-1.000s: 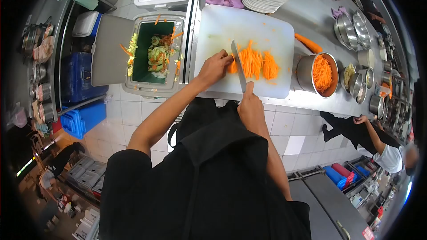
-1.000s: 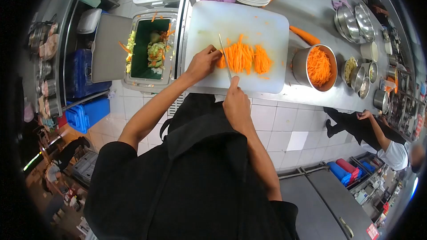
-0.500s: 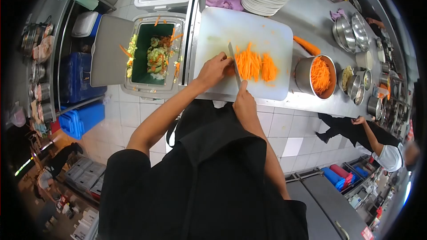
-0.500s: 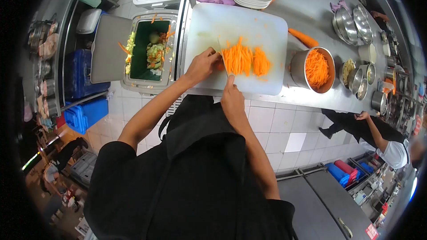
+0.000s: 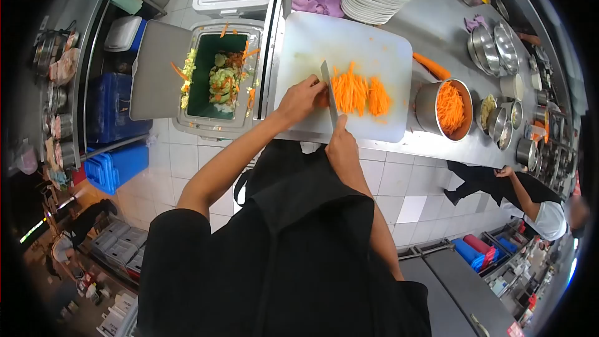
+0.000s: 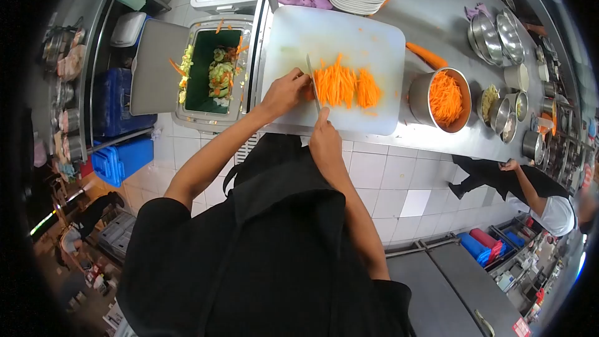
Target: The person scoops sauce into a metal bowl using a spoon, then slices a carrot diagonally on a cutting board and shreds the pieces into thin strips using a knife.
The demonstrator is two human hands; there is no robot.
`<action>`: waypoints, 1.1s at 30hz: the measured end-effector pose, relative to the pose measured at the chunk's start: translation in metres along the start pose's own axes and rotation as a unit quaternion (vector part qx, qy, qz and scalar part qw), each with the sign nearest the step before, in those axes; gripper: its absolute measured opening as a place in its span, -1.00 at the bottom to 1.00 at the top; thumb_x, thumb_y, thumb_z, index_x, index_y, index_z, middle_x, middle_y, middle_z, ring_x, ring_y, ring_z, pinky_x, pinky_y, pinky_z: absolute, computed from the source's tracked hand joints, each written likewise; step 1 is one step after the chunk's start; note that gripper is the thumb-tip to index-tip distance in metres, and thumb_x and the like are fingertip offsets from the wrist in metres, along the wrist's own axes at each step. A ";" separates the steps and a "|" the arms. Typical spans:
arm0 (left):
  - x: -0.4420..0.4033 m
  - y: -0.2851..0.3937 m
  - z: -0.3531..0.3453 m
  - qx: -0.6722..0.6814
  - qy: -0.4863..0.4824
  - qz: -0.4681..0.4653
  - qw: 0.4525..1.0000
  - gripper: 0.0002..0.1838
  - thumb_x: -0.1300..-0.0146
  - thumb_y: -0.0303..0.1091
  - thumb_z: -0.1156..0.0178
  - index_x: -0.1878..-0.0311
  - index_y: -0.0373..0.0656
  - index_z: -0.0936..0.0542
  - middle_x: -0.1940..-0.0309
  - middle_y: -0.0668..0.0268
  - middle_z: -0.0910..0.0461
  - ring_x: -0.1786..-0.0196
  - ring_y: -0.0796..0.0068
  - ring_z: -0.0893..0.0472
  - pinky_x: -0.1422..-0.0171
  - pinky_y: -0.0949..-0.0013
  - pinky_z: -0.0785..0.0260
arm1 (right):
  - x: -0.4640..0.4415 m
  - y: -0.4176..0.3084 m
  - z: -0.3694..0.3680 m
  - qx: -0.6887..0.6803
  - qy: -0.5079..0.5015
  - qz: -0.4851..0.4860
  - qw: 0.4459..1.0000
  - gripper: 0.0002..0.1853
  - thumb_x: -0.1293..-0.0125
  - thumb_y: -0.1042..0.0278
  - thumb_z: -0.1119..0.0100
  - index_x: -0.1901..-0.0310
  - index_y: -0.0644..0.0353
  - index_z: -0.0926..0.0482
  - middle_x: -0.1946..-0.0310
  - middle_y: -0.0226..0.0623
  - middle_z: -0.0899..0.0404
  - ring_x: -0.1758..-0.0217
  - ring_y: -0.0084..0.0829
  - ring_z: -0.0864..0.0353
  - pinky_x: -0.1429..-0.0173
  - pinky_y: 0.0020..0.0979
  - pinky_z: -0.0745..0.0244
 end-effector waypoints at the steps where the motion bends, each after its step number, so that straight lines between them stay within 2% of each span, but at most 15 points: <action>1: -0.004 -0.002 0.001 -0.008 0.002 -0.004 1.000 -0.68 -0.14 -0.61 -0.10 0.02 -0.14 -0.51 0.18 0.17 -0.46 0.17 0.00 -0.58 0.13 0.10 -0.49 | -0.006 -0.004 0.002 -0.005 0.004 0.012 1.000 -0.57 -0.11 0.74 0.03 -0.04 0.43 -0.17 0.53 0.29 -0.53 0.40 0.31 -0.57 0.30 0.17 -0.46; 4: -0.004 -0.006 0.002 -0.004 -0.003 0.002 1.000 -0.68 -0.14 -0.59 -0.11 0.00 -0.15 -0.51 0.18 0.15 -0.47 0.17 -0.02 -0.58 0.13 0.08 -0.49 | 0.003 -0.018 0.024 -0.007 -0.005 -0.006 1.000 -0.57 -0.10 0.75 0.04 -0.04 0.45 -0.16 0.53 0.32 -0.52 0.40 0.32 -0.56 0.30 0.17 -0.45; 8: -0.003 -0.001 0.006 -0.002 -0.001 0.011 1.000 -0.67 -0.14 -0.59 -0.12 -0.01 -0.15 -0.50 0.18 0.14 -0.48 0.16 -0.03 -0.58 0.13 0.06 -0.49 | -0.003 -0.002 -0.003 -0.010 0.004 0.018 1.000 -0.58 -0.10 0.76 0.04 -0.02 0.45 -0.16 0.53 0.32 -0.53 0.39 0.33 -0.56 0.29 0.17 -0.45; 11: 0.002 0.001 0.007 0.010 -0.010 -0.002 1.000 -0.67 -0.13 -0.58 -0.15 0.00 -0.16 -0.50 0.19 0.14 -0.48 0.16 -0.03 -0.58 0.12 0.05 -0.49 | 0.002 -0.010 0.008 -0.014 -0.007 -0.007 1.000 -0.59 -0.08 0.75 0.00 0.02 0.42 -0.15 0.51 0.34 -0.53 0.37 0.34 -0.57 0.26 0.17 -0.46; 14: -0.002 -0.002 0.007 -0.021 -0.001 0.004 1.000 -0.74 -0.20 -0.55 -0.13 0.02 -0.15 -0.52 0.18 0.16 -0.50 0.14 -0.01 -0.58 0.10 0.07 -0.48 | 0.001 -0.004 0.000 -0.021 0.000 -0.015 1.000 -0.57 -0.06 0.74 -0.05 0.03 0.40 -0.15 0.50 0.34 -0.54 0.35 0.35 -0.58 0.25 0.17 -0.47; 18: 0.006 -0.002 0.006 -0.016 -0.027 0.008 0.999 -0.74 -0.21 -0.56 -0.10 0.03 -0.15 -0.53 0.18 0.17 -0.51 0.14 0.01 -0.59 0.09 0.08 -0.48 | 0.002 -0.014 0.008 -0.030 -0.007 0.005 1.000 -0.54 -0.06 0.72 -0.09 0.00 0.39 -0.16 0.49 0.33 -0.55 0.34 0.34 -0.58 0.26 0.15 -0.48; 20: 0.001 -0.004 0.012 -0.004 -0.003 0.008 1.000 -0.73 -0.18 -0.57 -0.10 0.04 -0.15 -0.53 0.21 0.18 -0.51 0.15 0.03 -0.59 0.10 0.09 -0.48 | -0.008 -0.015 0.009 -0.027 0.012 0.013 0.999 -0.53 -0.06 0.72 -0.10 0.00 0.39 -0.16 0.49 0.32 -0.55 0.35 0.33 -0.58 0.26 0.14 -0.48; 22: 0.004 -0.007 0.007 -0.005 -0.001 -0.003 1.000 -0.73 -0.17 -0.58 -0.10 0.05 -0.16 -0.53 0.22 0.17 -0.52 0.15 0.03 -0.59 0.10 0.09 -0.48 | -0.008 -0.010 -0.007 -0.008 -0.009 -0.002 1.000 -0.49 -0.05 0.71 -0.13 -0.04 0.43 -0.14 0.49 0.32 -0.55 0.35 0.33 -0.58 0.27 0.14 -0.49; 25: 0.007 -0.007 0.008 -0.019 0.006 -0.013 1.000 -0.74 -0.16 -0.58 -0.09 0.06 -0.17 -0.54 0.24 0.17 -0.52 0.15 0.03 -0.59 0.09 0.09 -0.48 | -0.007 -0.016 0.007 -0.021 -0.034 0.003 0.999 -0.46 -0.05 0.71 -0.15 -0.05 0.46 -0.14 0.48 0.32 -0.55 0.35 0.33 -0.58 0.27 0.13 -0.49; 26: 0.004 -0.007 0.011 -0.028 0.011 -0.019 0.999 -0.74 -0.15 -0.58 -0.09 0.07 -0.18 -0.54 0.25 0.16 -0.52 0.16 0.03 -0.59 0.09 0.10 -0.48 | -0.008 -0.014 0.002 -0.021 -0.033 0.006 0.999 -0.46 -0.05 0.71 -0.15 -0.05 0.46 -0.14 0.48 0.32 -0.55 0.35 0.33 -0.58 0.27 0.13 -0.49; 28: 0.002 -0.008 0.014 -0.027 0.018 -0.021 0.999 -0.74 -0.14 -0.58 -0.08 0.07 -0.18 -0.54 0.25 0.16 -0.52 0.15 0.03 -0.59 0.09 0.09 -0.49 | -0.002 -0.014 -0.003 -0.038 0.006 0.038 0.999 -0.56 -0.17 0.69 0.03 -0.09 0.47 -0.13 0.52 0.37 -0.53 0.38 0.34 -0.57 0.30 0.17 -0.46; 32: 0.007 -0.008 0.011 -0.039 0.001 -0.021 0.999 -0.74 -0.17 -0.54 -0.05 0.05 -0.16 -0.51 0.22 0.19 -0.50 0.09 0.07 -0.57 0.07 0.09 -0.49 | -0.003 -0.010 -0.008 -0.026 -0.017 0.003 1.000 -0.58 -0.24 0.64 0.02 -0.10 0.45 -0.13 0.51 0.38 -0.53 0.38 0.34 -0.57 0.31 0.18 -0.44; 33: 0.005 -0.007 0.014 -0.041 0.002 -0.023 0.999 -0.74 -0.17 -0.54 -0.05 0.05 -0.16 -0.51 0.22 0.19 -0.50 0.09 0.07 -0.57 0.07 0.09 -0.49 | -0.003 -0.009 -0.008 -0.030 -0.016 -0.001 0.999 -0.53 -0.15 0.69 -0.03 -0.09 0.47 -0.13 0.52 0.36 -0.53 0.37 0.33 -0.58 0.30 0.16 -0.46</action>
Point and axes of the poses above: each hand's wrist, its own x-axis away from the middle knuckle, its own z-axis out of the back of the hand, y = z × x, the point moved 6 cm from there along -x, towards the middle knuckle
